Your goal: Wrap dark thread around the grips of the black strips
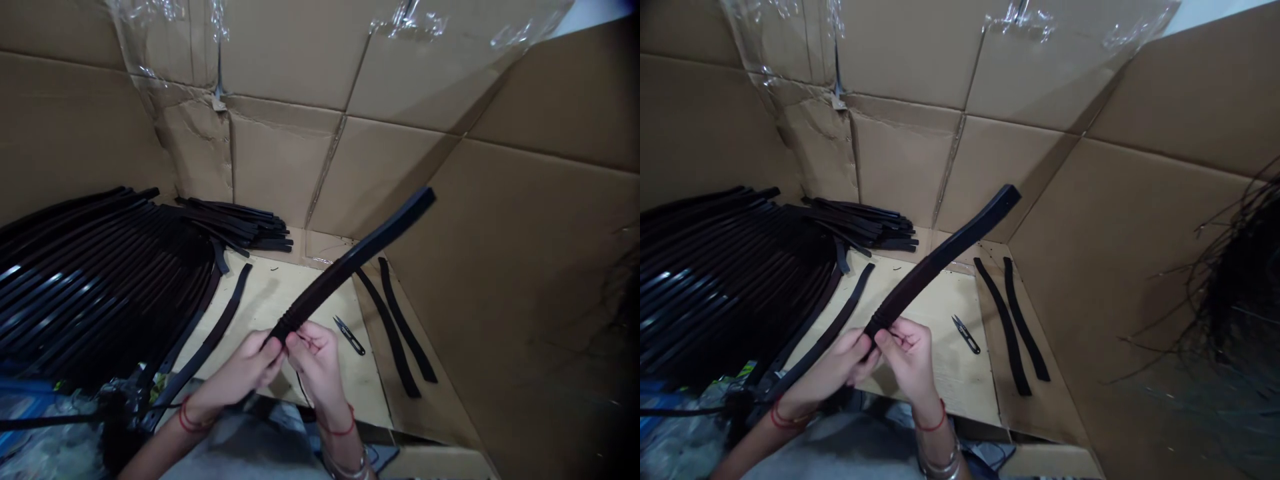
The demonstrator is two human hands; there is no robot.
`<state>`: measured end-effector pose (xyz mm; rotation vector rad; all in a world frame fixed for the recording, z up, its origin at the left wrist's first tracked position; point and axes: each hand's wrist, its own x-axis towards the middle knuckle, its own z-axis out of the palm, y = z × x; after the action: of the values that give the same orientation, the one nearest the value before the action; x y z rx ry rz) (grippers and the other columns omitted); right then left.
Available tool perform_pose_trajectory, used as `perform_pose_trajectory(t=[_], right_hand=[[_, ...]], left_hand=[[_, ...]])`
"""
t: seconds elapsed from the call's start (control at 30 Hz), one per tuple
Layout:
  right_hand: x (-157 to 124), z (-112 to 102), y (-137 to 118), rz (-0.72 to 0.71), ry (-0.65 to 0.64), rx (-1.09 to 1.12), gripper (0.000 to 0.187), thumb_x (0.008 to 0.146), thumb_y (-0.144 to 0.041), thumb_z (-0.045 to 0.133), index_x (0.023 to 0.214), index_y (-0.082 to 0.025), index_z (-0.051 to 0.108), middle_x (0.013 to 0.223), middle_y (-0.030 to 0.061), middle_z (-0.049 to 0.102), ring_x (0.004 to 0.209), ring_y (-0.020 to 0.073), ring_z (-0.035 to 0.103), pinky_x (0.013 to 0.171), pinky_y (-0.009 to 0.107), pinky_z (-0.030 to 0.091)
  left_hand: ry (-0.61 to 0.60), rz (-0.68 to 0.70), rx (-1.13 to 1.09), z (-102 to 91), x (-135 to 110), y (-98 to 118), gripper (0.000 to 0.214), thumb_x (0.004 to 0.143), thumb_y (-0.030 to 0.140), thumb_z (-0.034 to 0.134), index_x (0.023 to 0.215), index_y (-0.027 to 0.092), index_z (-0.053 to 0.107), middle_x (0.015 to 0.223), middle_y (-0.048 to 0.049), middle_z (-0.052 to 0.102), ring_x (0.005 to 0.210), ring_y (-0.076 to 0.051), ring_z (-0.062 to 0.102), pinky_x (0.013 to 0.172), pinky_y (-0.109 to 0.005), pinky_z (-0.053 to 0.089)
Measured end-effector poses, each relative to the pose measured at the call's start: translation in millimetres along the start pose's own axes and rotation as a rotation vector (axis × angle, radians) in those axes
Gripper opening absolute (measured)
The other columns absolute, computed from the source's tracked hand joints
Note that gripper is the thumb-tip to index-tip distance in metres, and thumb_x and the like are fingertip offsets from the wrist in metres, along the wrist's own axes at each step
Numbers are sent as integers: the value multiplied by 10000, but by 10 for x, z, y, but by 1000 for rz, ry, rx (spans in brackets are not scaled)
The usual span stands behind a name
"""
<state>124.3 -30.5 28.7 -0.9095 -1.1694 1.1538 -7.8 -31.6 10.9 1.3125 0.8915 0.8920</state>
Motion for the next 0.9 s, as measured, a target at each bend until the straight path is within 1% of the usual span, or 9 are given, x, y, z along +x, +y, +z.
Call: perform_pose_trajectory(t=[0.13, 0.2, 0.27, 0.33, 0.47, 0.57, 0.63, 0.77, 0.9], right_hand=[[-16, -6, -32, -44, 107, -65, 466, 781, -435, 733, 488, -174, 481, 460, -67, 332, 425, 65, 252, 379, 211, 214], [-4, -15, -24, -50, 158, -68, 399, 787, -459, 720, 564, -163, 570, 477, -68, 342, 427, 66, 248, 381, 210, 215], [14, -29, -10, 26, 50, -12, 355, 746, -490, 746, 737, -138, 693, 473, -70, 373, 408, 64, 256, 371, 208, 220], [28, -30, 0, 83, -21, 36, 408, 718, -479, 771, 908, -119, 733, 486, -56, 448, 396, 68, 306, 369, 207, 264], [1, 18, -24, -38, 194, -17, 283, 736, -373, 774, 890, -137, 741, 634, 18, 642, 499, 112, 515, 459, 220, 434], [-54, 53, -73, -8, 49, -27, 220, 752, -355, 759, 754, -139, 722, 630, 38, 674, 497, 138, 576, 449, 229, 462], [-75, 68, -87, 9, 14, -49, 241, 784, -365, 731, 706, -139, 697, 578, 25, 646, 431, 128, 547, 395, 221, 425], [-45, 71, -35, -98, 254, -61, 316, 773, -413, 741, 643, -136, 662, 483, -48, 450, 406, 70, 371, 369, 192, 293], [16, 31, 21, 62, 44, 49, 435, 778, -496, 714, 948, -96, 724, 466, -93, 311, 398, 54, 186, 364, 207, 159]], left_hand=[[-6, -37, -23, -39, 65, -15, 494, 882, 649, 425, 761, 178, 509, 514, 58, 411, 426, -86, 377, 427, -198, 306], [52, -39, -21, -39, 73, -18, 427, 895, 608, 452, 811, 191, 482, 556, 66, 420, 443, -74, 374, 430, -178, 288], [22, -66, -18, -30, 59, -19, 459, 917, 612, 385, 778, 187, 488, 513, 77, 386, 390, -69, 321, 395, -182, 267], [-34, -79, -14, -18, 39, -14, 507, 920, 624, 345, 743, 179, 511, 470, 76, 377, 357, -75, 309, 382, -198, 287], [76, 6, 14, -3, -4, 26, 362, 889, 553, 502, 891, 191, 516, 645, 28, 508, 540, -106, 472, 506, -200, 365], [-54, 4, -8, -22, -40, 55, 395, 905, 553, 462, 833, 174, 542, 598, 26, 500, 487, -103, 445, 479, -213, 344], [-159, -16, -35, -29, -45, 53, 453, 914, 576, 418, 782, 163, 550, 515, 39, 471, 413, -98, 407, 448, -223, 332], [26, 35, -52, 3, -10, 8, 390, 904, 562, 477, 779, 192, 462, 561, 68, 419, 459, -73, 363, 460, -195, 264], [-4, 60, -85, 43, 23, -34, 520, 856, 687, 434, 715, 188, 460, 490, 83, 345, 413, -68, 286, 419, -205, 218]])
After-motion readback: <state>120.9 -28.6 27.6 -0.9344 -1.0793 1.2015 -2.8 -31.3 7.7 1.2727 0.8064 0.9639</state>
